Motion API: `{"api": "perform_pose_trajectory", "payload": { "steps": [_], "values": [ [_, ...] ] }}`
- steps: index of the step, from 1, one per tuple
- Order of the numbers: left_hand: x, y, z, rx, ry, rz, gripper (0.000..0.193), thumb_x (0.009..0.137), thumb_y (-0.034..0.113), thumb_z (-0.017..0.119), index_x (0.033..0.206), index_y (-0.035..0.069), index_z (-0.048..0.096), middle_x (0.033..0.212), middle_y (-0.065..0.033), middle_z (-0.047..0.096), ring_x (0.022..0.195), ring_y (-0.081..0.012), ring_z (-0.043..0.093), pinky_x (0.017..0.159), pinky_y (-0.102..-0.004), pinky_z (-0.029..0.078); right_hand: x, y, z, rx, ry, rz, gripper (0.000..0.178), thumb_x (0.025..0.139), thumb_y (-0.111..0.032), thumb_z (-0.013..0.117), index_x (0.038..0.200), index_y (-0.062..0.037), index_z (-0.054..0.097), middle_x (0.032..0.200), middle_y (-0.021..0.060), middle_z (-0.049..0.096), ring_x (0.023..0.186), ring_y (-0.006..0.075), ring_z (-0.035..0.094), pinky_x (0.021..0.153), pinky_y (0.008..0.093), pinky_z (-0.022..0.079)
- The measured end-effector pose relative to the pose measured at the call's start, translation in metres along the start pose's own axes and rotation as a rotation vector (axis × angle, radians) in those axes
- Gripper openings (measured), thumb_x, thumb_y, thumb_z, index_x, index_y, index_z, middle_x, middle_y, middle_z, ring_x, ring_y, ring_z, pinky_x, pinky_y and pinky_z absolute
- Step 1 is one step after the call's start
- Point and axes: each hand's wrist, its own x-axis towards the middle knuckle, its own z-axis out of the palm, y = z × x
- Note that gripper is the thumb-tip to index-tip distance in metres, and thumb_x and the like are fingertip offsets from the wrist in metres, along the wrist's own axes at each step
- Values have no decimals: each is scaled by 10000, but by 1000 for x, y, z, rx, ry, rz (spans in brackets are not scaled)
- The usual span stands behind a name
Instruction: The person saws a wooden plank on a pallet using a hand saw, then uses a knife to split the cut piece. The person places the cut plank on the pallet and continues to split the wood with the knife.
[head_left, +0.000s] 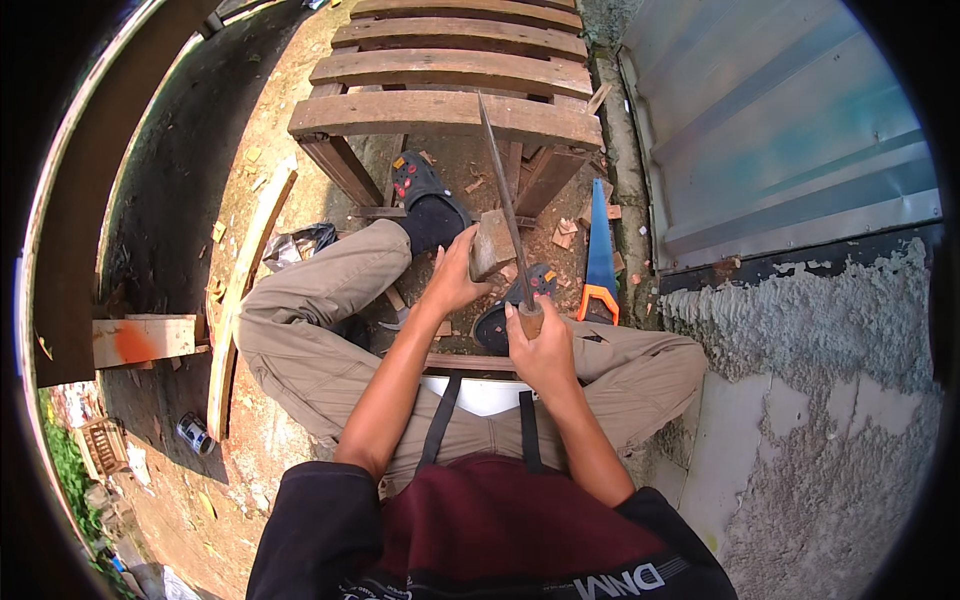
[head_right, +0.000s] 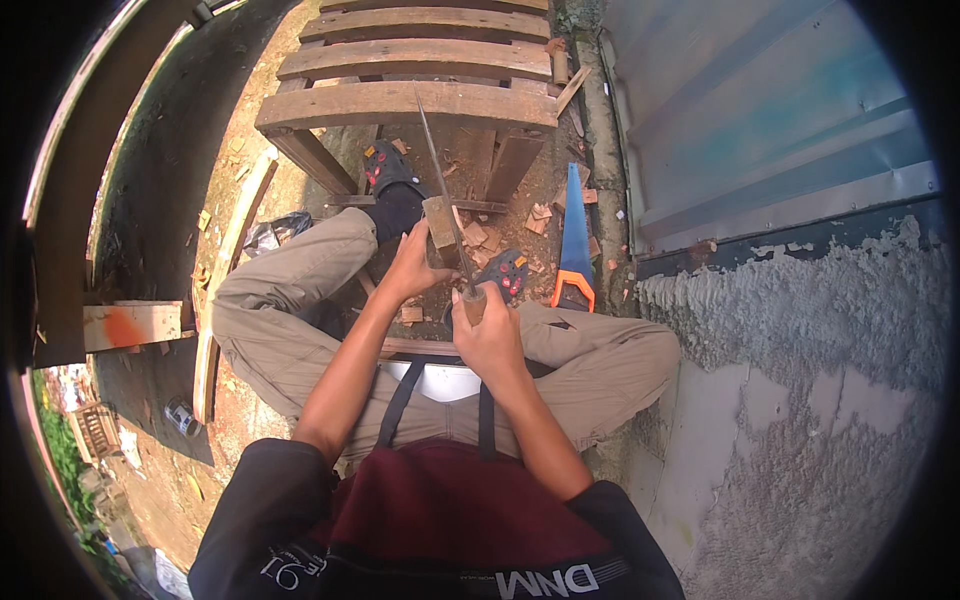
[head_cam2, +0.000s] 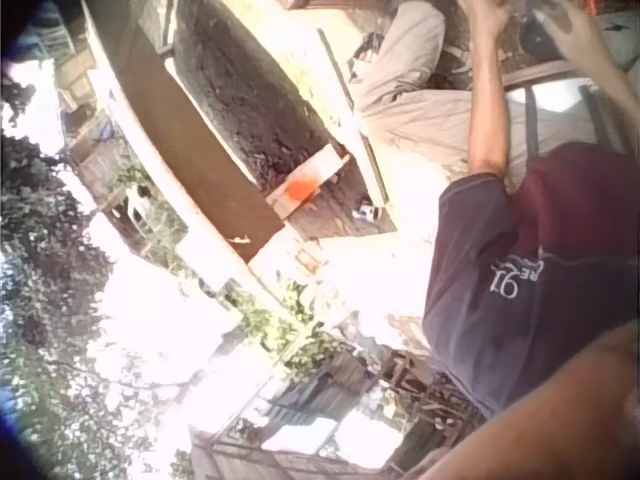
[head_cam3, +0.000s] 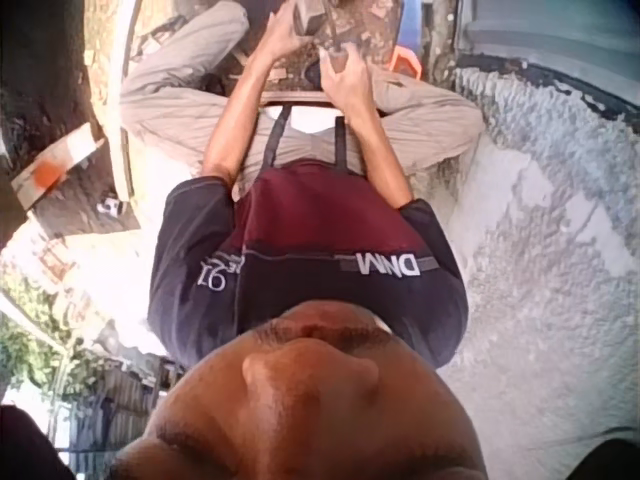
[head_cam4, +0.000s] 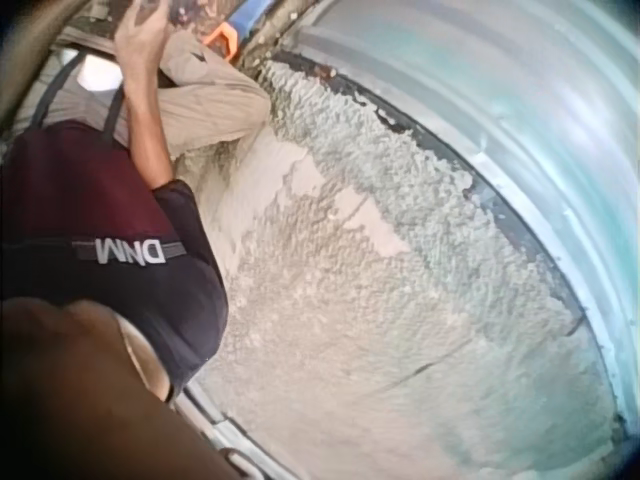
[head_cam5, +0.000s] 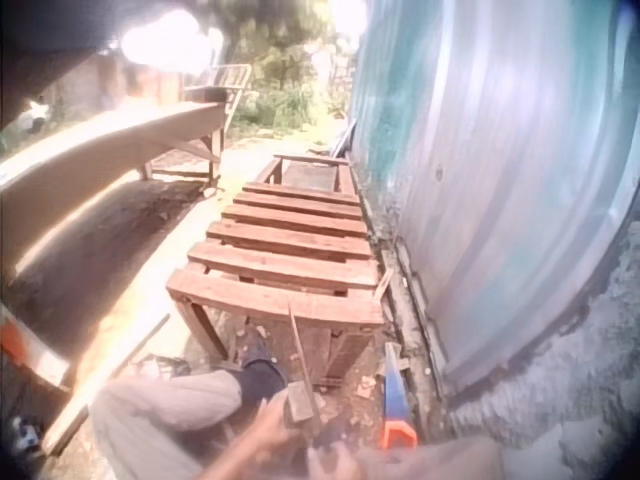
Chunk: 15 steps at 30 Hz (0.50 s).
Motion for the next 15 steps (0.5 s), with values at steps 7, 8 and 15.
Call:
{"api": "perform_pose_trajectory", "payload": {
  "steps": [7, 8, 15],
  "values": [
    [12, 55, -36, -28, 145, 261, 705, 682, 246, 889, 1265, 24, 561, 1154, -214, 681, 1126, -383, 636, 1115, -500, 373, -4, -75, -50, -74, -42, 11, 233, 939, -188, 703, 942, 18, 593, 721, 191, 677, 666, 358, 706, 605, 430, 519],
    [3, 62, -47, 13, 162, 298, 698, 683, 241, 887, 1262, 27, 561, 1160, -210, 680, 1129, -377, 636, 1113, -505, 374, -9, -91, -59, -83, -42, -13, 228, 936, -184, 709, 936, 15, 598, 719, 178, 677, 648, 342, 703, 600, 421, 517],
    [3, 26, -32, -33, -51, 51, 1188, 532, 373, 976, 1474, 102, 306, 1480, -133, 474, 1347, -357, 505, 1160, -682, 191, 0, -9, -10, -38, -3, 19, 213, 938, -136, 674, 1030, 42, 602, 757, 206, 692, 715, 354, 719, 646, 416, 526]
  ]
}}
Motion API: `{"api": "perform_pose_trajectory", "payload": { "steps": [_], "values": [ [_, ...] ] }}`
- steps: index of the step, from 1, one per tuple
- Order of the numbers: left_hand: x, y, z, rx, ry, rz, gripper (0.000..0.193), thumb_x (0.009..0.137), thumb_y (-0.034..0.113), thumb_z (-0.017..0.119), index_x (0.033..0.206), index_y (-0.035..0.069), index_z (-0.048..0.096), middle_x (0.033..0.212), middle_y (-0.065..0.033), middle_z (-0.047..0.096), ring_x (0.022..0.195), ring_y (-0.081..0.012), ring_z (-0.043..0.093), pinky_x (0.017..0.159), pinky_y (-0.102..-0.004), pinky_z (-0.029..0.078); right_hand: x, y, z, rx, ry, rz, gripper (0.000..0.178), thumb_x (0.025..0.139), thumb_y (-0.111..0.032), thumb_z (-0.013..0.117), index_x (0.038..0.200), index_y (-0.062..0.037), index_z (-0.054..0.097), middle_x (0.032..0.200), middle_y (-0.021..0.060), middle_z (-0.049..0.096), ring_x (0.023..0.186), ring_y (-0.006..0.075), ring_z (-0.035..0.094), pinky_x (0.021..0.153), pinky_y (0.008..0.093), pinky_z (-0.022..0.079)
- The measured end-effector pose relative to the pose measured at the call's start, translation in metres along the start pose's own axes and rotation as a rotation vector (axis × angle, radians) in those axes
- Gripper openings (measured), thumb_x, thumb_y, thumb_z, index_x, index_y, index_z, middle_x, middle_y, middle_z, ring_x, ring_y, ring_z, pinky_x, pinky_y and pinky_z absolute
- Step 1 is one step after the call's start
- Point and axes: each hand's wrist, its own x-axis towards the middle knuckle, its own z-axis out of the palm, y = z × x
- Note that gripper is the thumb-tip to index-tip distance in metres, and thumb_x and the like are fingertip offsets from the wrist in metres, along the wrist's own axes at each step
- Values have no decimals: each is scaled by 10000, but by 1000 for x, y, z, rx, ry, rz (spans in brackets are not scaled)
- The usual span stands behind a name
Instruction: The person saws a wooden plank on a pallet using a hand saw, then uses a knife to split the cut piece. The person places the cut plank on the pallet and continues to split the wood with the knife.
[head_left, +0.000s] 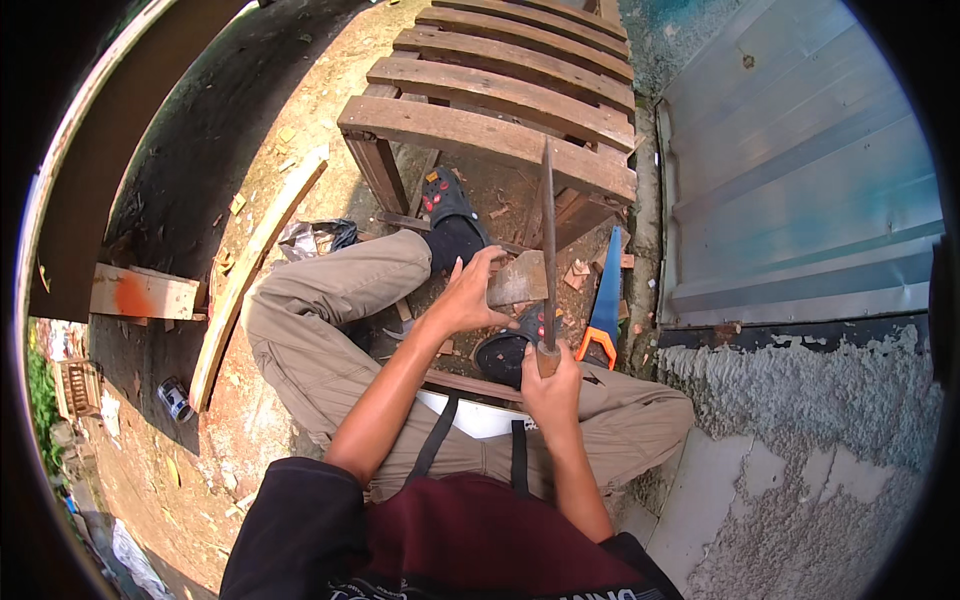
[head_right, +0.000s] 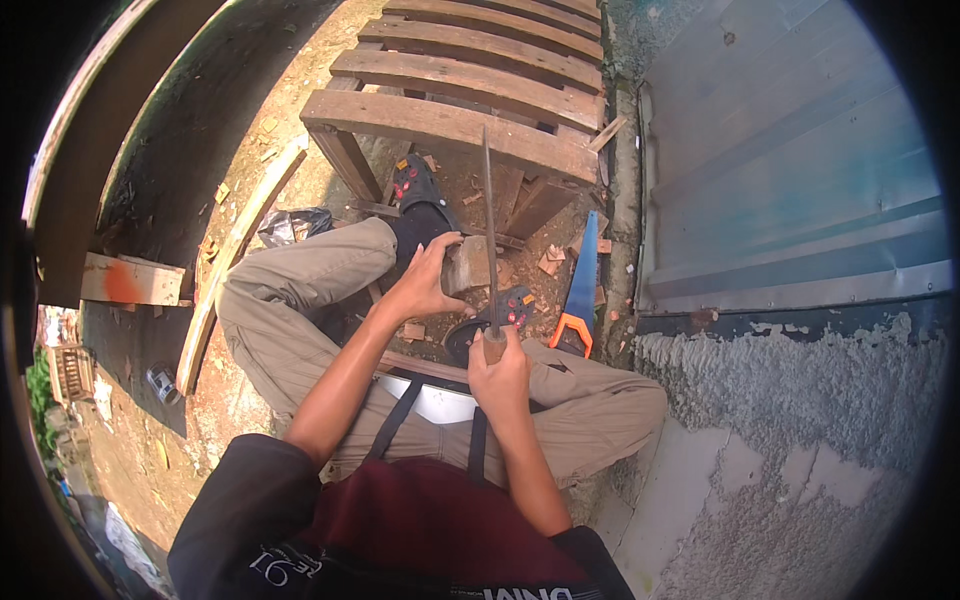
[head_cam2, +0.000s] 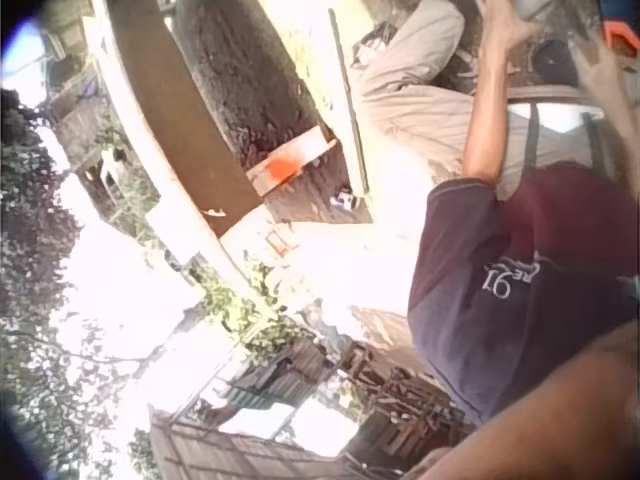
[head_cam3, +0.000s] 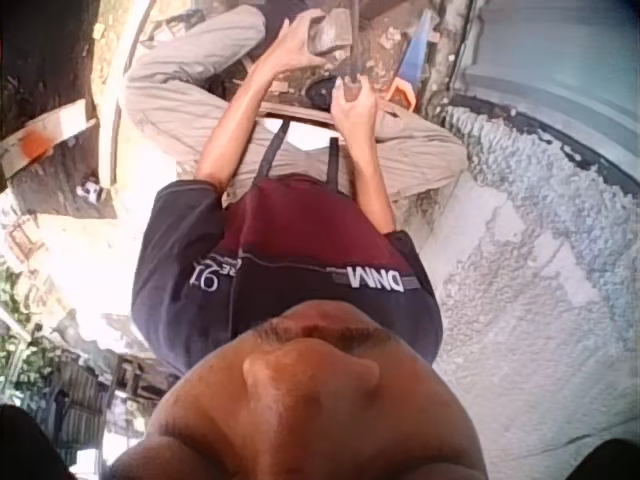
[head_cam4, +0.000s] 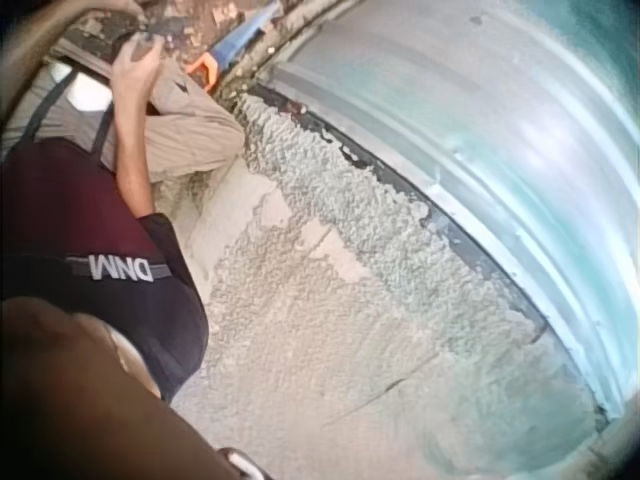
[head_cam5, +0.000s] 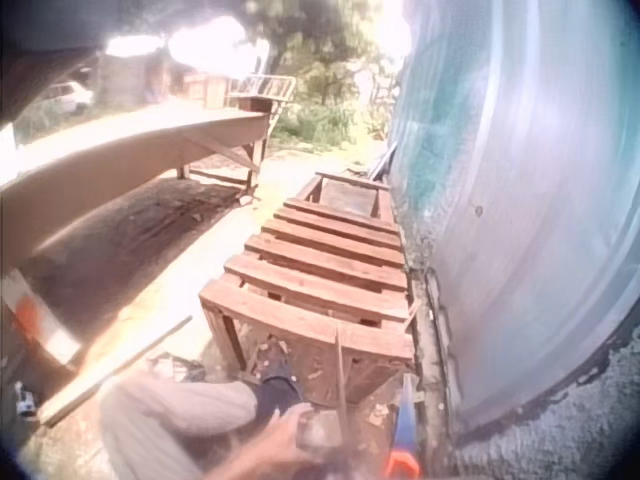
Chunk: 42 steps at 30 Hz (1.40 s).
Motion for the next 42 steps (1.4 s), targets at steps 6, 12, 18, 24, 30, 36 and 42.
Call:
{"api": "perform_pose_trajectory", "payload": {
  "steps": [6, 12, 18, 24, 30, 36, 42],
  "values": [
    [19, -21, 16, -76, 49, 76, 892, 601, 253, 935, 1358, 35, 516, 1338, -185, 603, 1301, -372, 543, 1138, -488, 378, 18, -4, 0, -30, 57, -1, 215, 926, -171, 688, 968, 26, 612, 742, 190, 678, 684, 318, 699, 648, 406, 520],
    [-3, 58, -18, -86, 238, 407, 667, 609, 133, 850, 1216, 22, 594, 1172, -163, 684, 1139, -361, 631, 1125, -496, 408, -29, -59, -61, 27, 53, 1, 174, 907, -117, 707, 965, 1, 593, 733, 151, 659, 669, 250, 682, 642, 371, 513],
    [-6, 17, 5, -77, 58, 100, 1042, 613, 271, 929, 1465, 12, 388, 1449, -236, 487, 1368, -370, 468, 1194, -497, 314, -8, 18, -8, 48, 36, -6, 165, 923, -94, 675, 1013, 15, 589, 768, 174, 680, 720, 280, 704, 658, 385, 514],
    [19, -10, 25, -186, 35, 124, 1107, 603, 277, 963, 1513, 31, 384, 1482, -238, 489, 1364, -363, 501, 1135, -441, 408, 30, 15, -12, 121, 84, -22, 156, 939, -99, 672, 1001, 20, 592, 752, 82, 648, 661, 156, 609, 630, 332, 489],
    [20, 71, -19, -235, 146, 335, 636, 656, 126, 871, 1235, 29, 629, 1187, -149, 687, 1070, -331, 683, 914, -390, 545, -17, -49, -53, 227, 123, 71, 108, 956, -61, 665, 987, -13, 573, 748, -22, 576, 637, 66, 521, 580, 260, 444],
    [10, 36, -6, -94, 128, 178, 846, 649, 99, 865, 1404, 26, 491, 1352, -174, 597, 1258, -327, 583, 1099, -429, 436, -10, 9, -8, 137, 93, 22, 149, 928, -73, 679, 987, 4, 566, 723, 138, 662, 629, 209, 662, 586, 362, 494],
    [9, -28, 34, -166, 58, 39, 842, 681, 115, 840, 1426, 7, 464, 1352, -239, 591, 1276, -390, 569, 1060, -414, 457, -1, 22, 16, 150, 31, 4, 193, 925, -91, 686, 1028, 36, 583, 757, 117, 684, 695, 153, 667, 624, 330, 505]
  ]
}}
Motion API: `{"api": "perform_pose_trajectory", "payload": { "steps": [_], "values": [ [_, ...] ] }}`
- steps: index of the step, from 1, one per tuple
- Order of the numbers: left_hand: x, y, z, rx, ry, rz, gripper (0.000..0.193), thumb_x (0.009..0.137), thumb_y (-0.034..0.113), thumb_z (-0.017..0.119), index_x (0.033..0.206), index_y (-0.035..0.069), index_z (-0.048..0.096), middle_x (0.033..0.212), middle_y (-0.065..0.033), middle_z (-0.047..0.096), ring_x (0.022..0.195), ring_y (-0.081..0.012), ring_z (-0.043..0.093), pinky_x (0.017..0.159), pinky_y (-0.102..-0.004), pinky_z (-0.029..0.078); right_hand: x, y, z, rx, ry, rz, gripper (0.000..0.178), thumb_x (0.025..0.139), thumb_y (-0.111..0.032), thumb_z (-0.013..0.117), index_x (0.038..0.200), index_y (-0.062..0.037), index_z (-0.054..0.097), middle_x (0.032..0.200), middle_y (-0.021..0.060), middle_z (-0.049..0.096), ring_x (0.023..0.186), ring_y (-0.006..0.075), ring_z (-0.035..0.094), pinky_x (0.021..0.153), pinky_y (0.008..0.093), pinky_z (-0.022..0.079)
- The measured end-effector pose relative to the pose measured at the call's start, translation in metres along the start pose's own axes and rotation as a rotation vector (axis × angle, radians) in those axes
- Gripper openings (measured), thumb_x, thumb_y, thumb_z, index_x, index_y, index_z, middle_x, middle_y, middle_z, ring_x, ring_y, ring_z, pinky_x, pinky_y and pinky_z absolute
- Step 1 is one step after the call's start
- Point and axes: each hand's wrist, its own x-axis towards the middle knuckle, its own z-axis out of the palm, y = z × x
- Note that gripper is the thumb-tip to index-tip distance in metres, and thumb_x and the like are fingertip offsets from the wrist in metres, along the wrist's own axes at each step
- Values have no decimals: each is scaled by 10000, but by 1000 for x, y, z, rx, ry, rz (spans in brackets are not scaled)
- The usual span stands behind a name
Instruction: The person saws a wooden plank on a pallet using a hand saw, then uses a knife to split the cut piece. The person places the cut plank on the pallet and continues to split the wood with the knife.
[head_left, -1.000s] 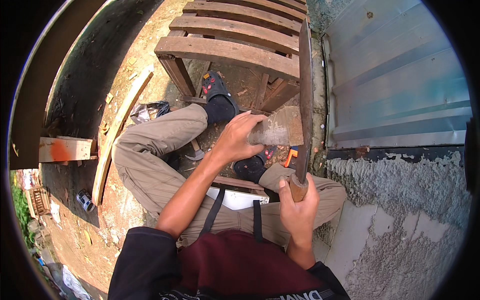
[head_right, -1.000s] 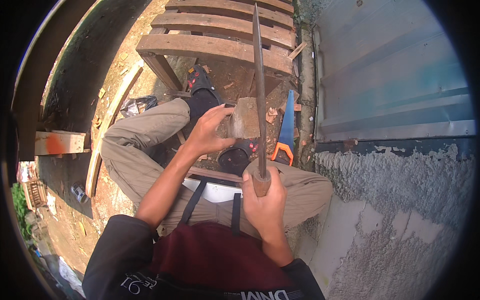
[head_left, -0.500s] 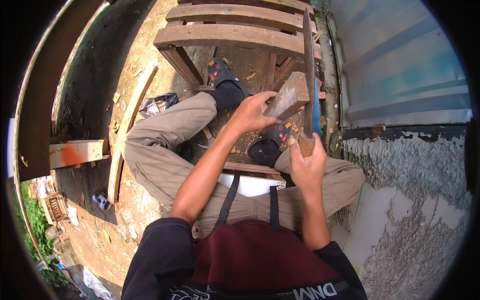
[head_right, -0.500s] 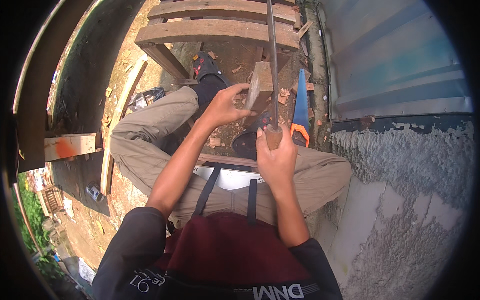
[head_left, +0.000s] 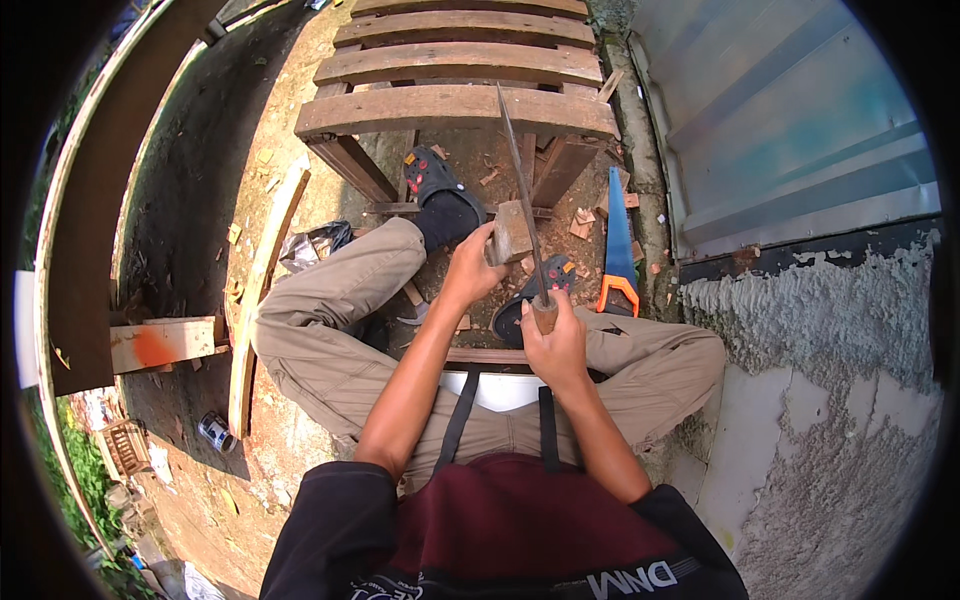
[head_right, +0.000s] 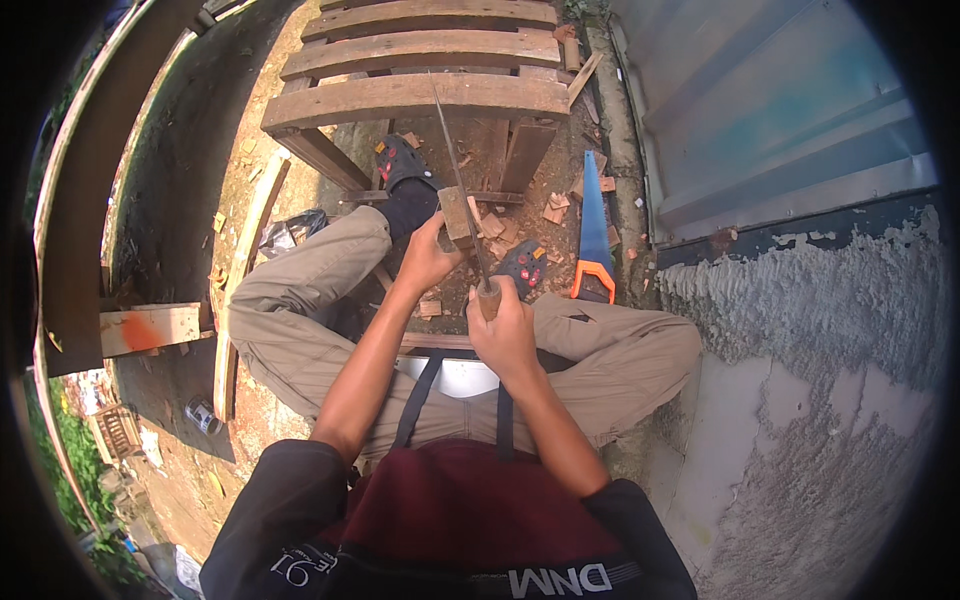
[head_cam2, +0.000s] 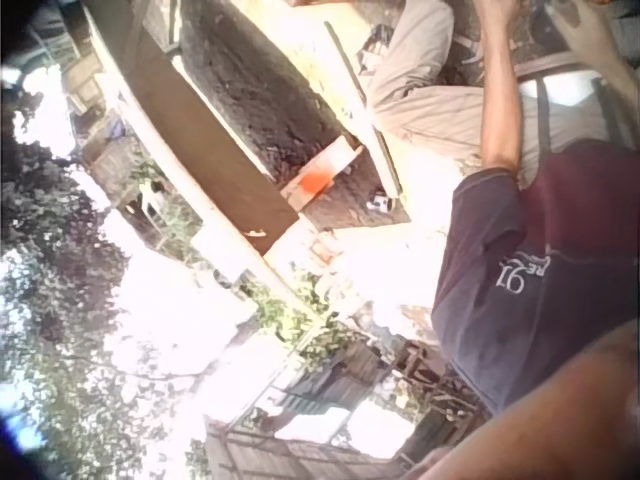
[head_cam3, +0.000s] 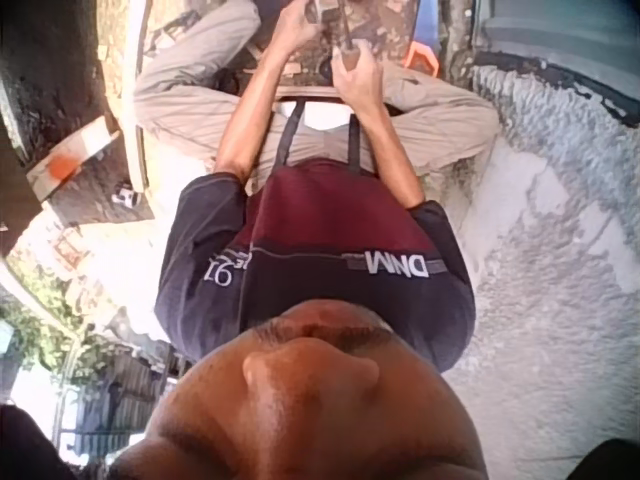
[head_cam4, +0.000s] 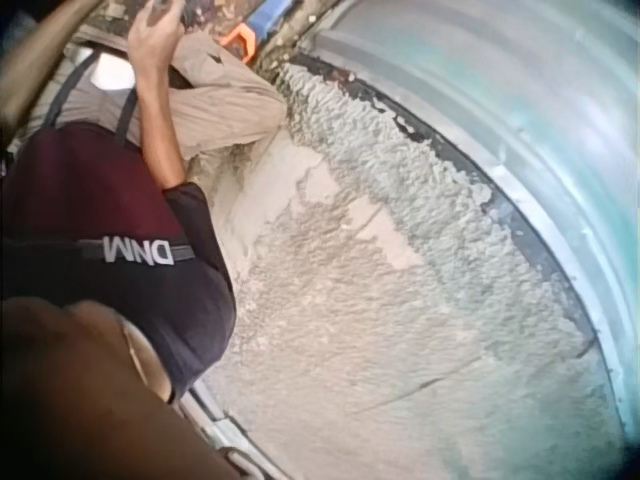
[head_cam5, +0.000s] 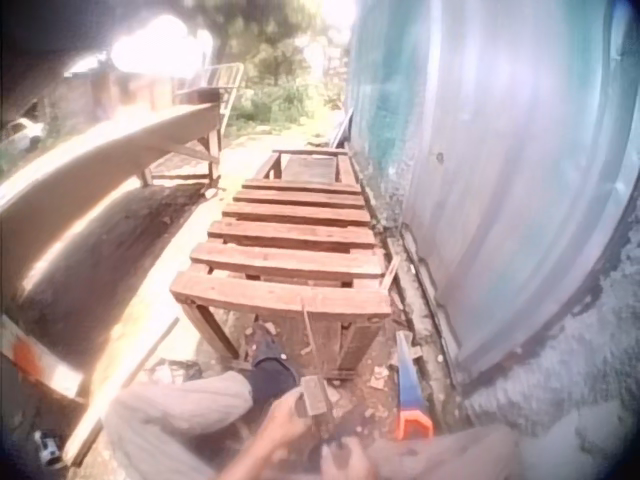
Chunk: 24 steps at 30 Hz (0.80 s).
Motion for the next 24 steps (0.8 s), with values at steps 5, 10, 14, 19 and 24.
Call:
{"api": "perform_pose_trajectory", "payload": {
  "steps": [5, 10, 14, 19, 24],
  "values": [
    [6, 79, -33, 64, 88, 89, 626, 697, 92, 806, 1273, -18, 588, 1187, -227, 684, 1117, -405, 657, 965, -407, 522, -2, -65, -33, -32, -1, -54, 187, 922, -90, 675, 1022, 30, 571, 758, 133, 684, 692, 206, 687, 630, 349, 520],
    [-7, 96, -35, -41, 48, 88, 827, 680, 49, 810, 1420, 13, 444, 1376, -237, 565, 1264, -383, 574, 1057, -410, 458, -30, -81, -49, -15, -17, -34, 180, 910, -87, 657, 1035, 2, 564, 785, 168, 694, 709, 307, 727, 635, 408, 538],
    [-12, 14, -2, 54, 102, 14, 1045, 646, 55, 867, 1520, 32, 295, 1521, -252, 405, 1413, -370, 422, 1164, -409, 344, -3, 5, -11, -29, -50, 52, 194, 899, -77, 648, 1053, 3, 559, 775, 185, 686, 731, 337, 727, 641, 416, 536],
    [9, 30, 3, -61, 18, -109, 790, 660, 88, 870, 1375, 38, 536, 1255, -191, 668, 1198, -309, 639, 1032, -393, 467, 9, -3, -12, -23, -14, -18, 216, 885, -76, 646, 1064, 10, 559, 767, 194, 681, 744, 369, 724, 647, 421, 537],
    [-5, 90, -25, -70, 99, 18, 598, 687, 50, 791, 1253, 5, 604, 1197, -187, 685, 1143, -329, 669, 955, -365, 505, -19, -70, -42, -3, -13, -15, 204, 845, -39, 675, 1029, -12, 589, 755, 104, 665, 667, 191, 684, 624, 350, 520]
  ]
}}
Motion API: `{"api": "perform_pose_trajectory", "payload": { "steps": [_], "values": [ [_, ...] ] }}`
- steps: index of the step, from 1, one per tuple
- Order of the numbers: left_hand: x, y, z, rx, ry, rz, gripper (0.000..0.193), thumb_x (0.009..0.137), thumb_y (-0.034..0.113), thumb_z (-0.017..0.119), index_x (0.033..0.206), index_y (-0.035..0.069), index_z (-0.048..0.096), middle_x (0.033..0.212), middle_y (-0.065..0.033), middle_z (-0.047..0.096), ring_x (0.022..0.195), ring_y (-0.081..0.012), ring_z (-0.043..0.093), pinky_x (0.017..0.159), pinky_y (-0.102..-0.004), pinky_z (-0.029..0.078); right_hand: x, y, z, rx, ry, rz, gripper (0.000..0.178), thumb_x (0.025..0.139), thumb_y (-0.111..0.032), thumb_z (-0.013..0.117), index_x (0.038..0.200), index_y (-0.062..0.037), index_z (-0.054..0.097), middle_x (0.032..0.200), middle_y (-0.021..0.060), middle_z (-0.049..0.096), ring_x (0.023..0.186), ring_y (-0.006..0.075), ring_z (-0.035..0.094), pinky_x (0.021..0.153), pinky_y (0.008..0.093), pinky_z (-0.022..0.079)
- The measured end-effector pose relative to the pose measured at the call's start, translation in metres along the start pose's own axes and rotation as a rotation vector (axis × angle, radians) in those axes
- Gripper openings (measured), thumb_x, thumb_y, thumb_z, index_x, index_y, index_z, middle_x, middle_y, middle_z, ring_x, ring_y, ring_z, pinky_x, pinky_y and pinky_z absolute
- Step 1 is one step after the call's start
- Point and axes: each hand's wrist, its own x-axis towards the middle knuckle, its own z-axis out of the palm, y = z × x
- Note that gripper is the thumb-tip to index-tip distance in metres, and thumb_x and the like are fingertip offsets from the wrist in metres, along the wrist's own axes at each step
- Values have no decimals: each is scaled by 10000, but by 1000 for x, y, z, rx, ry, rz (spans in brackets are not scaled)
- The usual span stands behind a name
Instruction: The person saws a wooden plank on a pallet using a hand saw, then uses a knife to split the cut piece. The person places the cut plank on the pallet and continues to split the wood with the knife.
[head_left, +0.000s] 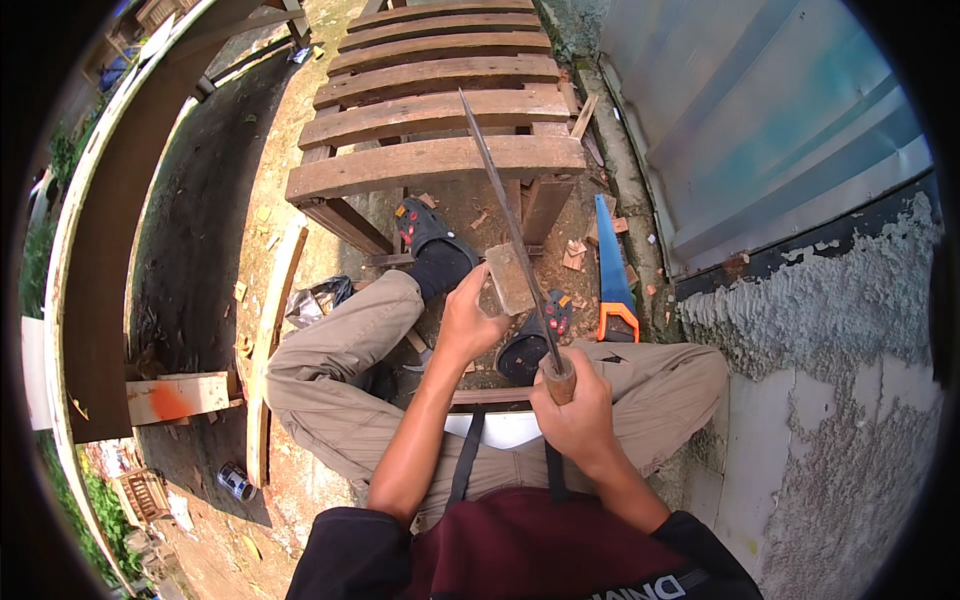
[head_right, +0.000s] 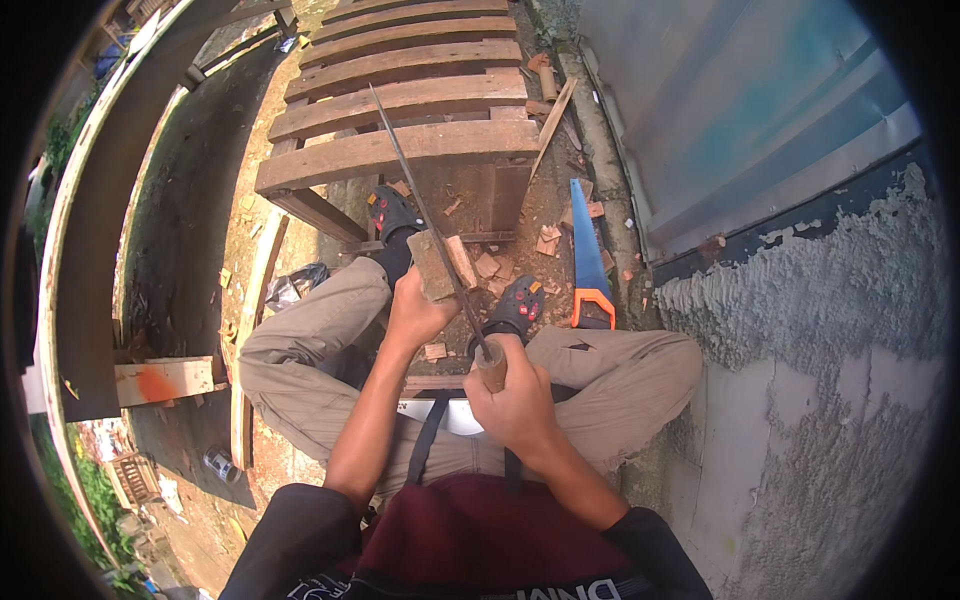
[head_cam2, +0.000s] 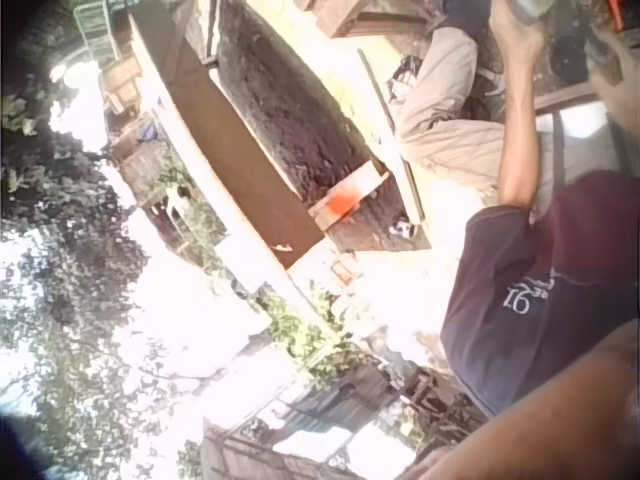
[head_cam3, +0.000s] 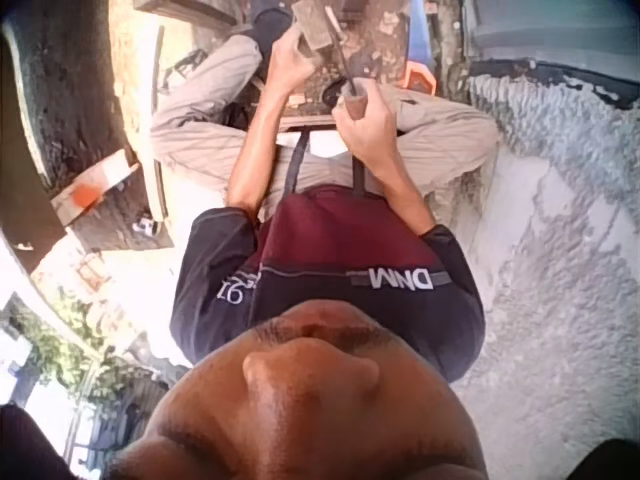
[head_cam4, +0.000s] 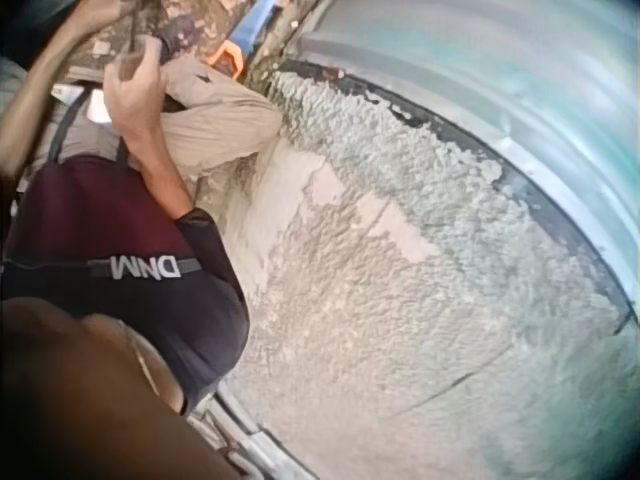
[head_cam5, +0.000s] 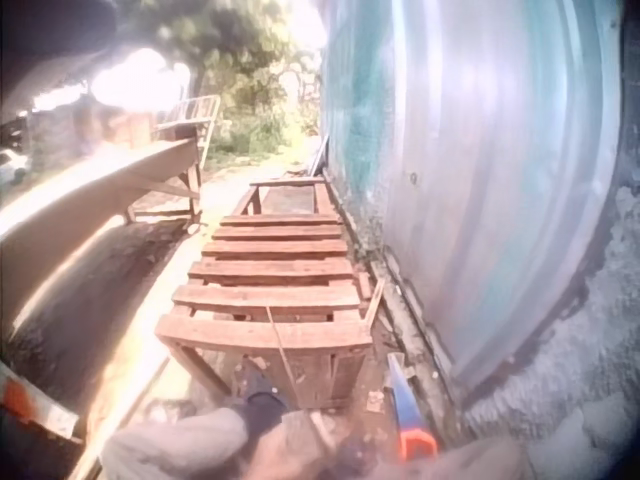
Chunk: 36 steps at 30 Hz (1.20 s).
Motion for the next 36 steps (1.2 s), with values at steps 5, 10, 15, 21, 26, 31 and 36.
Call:
{"api": "perform_pose_trajectory", "payload": {
  "steps": [5, 10, 15, 21, 26, 31, 36],
  "values": [
    [-7, 1, -2, 111, -47, -6, 787, 676, 89, 840, 1383, 54, 498, 1327, -174, 632, 1291, -350, 576, 1093, -492, 396, -16, 29, 12, 4, 27, -6, 195, 846, -35, 656, 1027, 1, 591, 757, 144, 672, 692, 234, 713, 662, 361, 541],
    [3, -87, 26, 149, -23, -55, 950, 674, 151, 888, 1473, 97, 376, 1374, -210, 592, 1345, -409, 504, 1136, -639, 259, 21, 83, 44, -7, 32, -23, 248, 852, -67, 647, 1071, 34, 591, 761, 193, 678, 691, 287, 709, 659, 383, 533],
    [21, -33, 12, 89, -4, 75, 612, 695, 125, 862, 1235, 9, 598, 1093, -215, 715, 1082, -383, 684, 891, -393, 533, 20, 33, 17, -8, 2, -39, 304, 864, -61, 641, 1139, 40, 561, 759, 215, 678, 734, 378, 714, 664, 436, 539],
    [-3, 23, -4, 97, -58, -33, 732, 686, 87, 832, 1342, 4, 519, 1284, -226, 630, 1241, -403, 584, 1054, -467, 432, -16, -15, -13, 38, 4, 12, 285, 868, -62, 644, 1132, 18, 568, 774, 207, 686, 739, 355, 722, 668, 427, 541],
    [0, -83, 44, 203, 82, 16, 893, 693, 108, 850, 1461, 43, 398, 1409, -225, 560, 1343, -420, 499, 1120, -545, 342, 22, 98, 38, 24, 9, 55, 227, 873, -67, 633, 1082, 11, 595, 793, 126, 676, 709, 197, 685, 664, 343, 532],
    [17, -68, 27, 99, -41, -101, 725, 700, 95, 837, 1354, 1, 539, 1207, -259, 669, 1179, -408, 631, 974, -404, 504, 34, 60, 22, 14, -30, 64, 279, 869, -88, 664, 1118, 22, 602, 805, 162, 703, 728, 230, 715, 673, 357, 538],
    [-5, -4, 1, 162, -12, -27, 678, 722, 122, 827, 1332, -5, 560, 1190, -217, 684, 1145, -397, 636, 1049, -484, 438, 1, -1, -3, 86, 10, -45, 217, 878, -31, 642, 1089, 5, 604, 765, 101, 673, 702, 148, 671, 637, 322, 512]
  ]
}}
